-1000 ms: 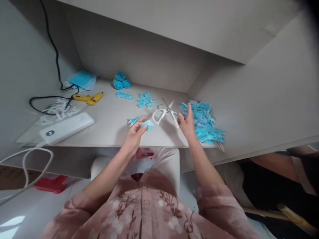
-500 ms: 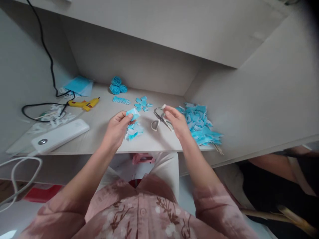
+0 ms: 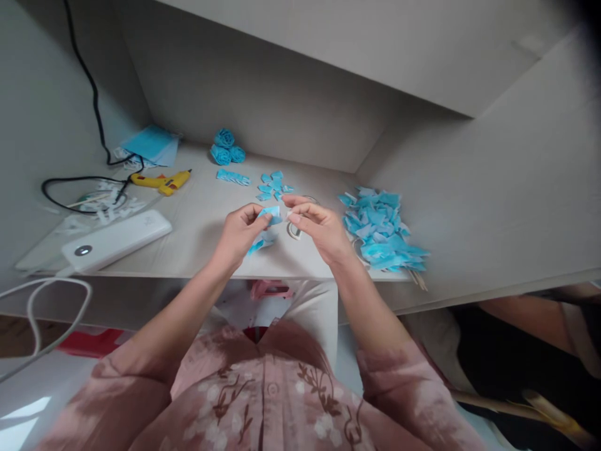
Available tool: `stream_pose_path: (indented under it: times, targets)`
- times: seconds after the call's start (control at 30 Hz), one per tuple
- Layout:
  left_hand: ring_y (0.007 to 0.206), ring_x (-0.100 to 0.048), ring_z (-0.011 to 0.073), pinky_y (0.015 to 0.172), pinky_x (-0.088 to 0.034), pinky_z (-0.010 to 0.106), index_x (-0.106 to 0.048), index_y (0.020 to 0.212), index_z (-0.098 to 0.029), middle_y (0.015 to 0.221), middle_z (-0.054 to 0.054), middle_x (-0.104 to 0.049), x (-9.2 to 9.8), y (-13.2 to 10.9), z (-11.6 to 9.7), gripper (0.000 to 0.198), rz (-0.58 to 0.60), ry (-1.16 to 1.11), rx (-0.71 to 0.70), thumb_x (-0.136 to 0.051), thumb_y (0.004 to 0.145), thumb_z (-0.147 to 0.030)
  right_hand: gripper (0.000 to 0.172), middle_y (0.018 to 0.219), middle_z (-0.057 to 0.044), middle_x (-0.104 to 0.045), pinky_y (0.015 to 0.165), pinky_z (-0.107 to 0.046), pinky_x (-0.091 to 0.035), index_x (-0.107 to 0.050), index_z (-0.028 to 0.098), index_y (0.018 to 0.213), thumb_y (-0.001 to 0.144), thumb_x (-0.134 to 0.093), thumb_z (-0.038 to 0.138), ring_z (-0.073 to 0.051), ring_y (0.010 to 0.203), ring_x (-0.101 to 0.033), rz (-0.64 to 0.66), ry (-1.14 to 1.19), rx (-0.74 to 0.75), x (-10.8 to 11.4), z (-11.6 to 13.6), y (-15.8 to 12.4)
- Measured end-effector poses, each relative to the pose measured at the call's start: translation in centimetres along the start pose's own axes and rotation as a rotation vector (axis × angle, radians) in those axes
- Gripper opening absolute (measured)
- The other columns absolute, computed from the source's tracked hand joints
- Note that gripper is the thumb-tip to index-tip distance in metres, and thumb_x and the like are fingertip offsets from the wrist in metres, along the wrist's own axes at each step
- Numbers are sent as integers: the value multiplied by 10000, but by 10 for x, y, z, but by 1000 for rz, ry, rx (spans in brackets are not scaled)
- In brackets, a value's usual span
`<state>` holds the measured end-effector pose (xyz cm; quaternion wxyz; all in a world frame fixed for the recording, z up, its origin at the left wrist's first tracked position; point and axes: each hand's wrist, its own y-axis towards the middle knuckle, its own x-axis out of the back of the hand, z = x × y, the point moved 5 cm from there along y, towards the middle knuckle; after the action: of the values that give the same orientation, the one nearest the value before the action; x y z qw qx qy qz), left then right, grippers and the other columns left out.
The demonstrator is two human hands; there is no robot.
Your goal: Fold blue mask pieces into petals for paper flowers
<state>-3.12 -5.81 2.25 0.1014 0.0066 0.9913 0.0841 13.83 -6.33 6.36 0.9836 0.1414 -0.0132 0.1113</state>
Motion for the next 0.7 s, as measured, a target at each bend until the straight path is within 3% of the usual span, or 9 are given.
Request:
stream_pose_path:
  times: [0.2, 0.47, 0.7]
  targets:
    - [603, -462, 97, 586, -344, 244, -646, 705, -169, 640, -21, -573, -2, -1, 0, 218, 9, 67, 17, -734, 705, -368, 138, 1299, -59, -712, 1023, -379, -523, -797, 247, 811, 814, -812, 385, -232, 1263, -636, 58, -134, 44, -6, -13, 5]
    - [643, -532, 112, 611, -429, 237, -687, 707, -170, 678, -7, -633, -5, -4, 2, 282, 33, -28, 77, -823, 628, -404, 132, 1191, -56, -753, 938, -348, -547, -789, 243, 804, 819, -783, 375, -203, 1130, -686, 34, -141, 43, -4, -25, 10]
    - [611, -514, 105, 612, -439, 243, -685, 721, -175, 660, -9, -628, -4, -6, 9, 308, 62, -80, 102, -841, 651, -431, 134, 1130, -48, -760, 892, -331, -567, -769, 227, 823, 829, -755, 360, -169, 985, -704, -42, -215, 96, -7, -30, 9]
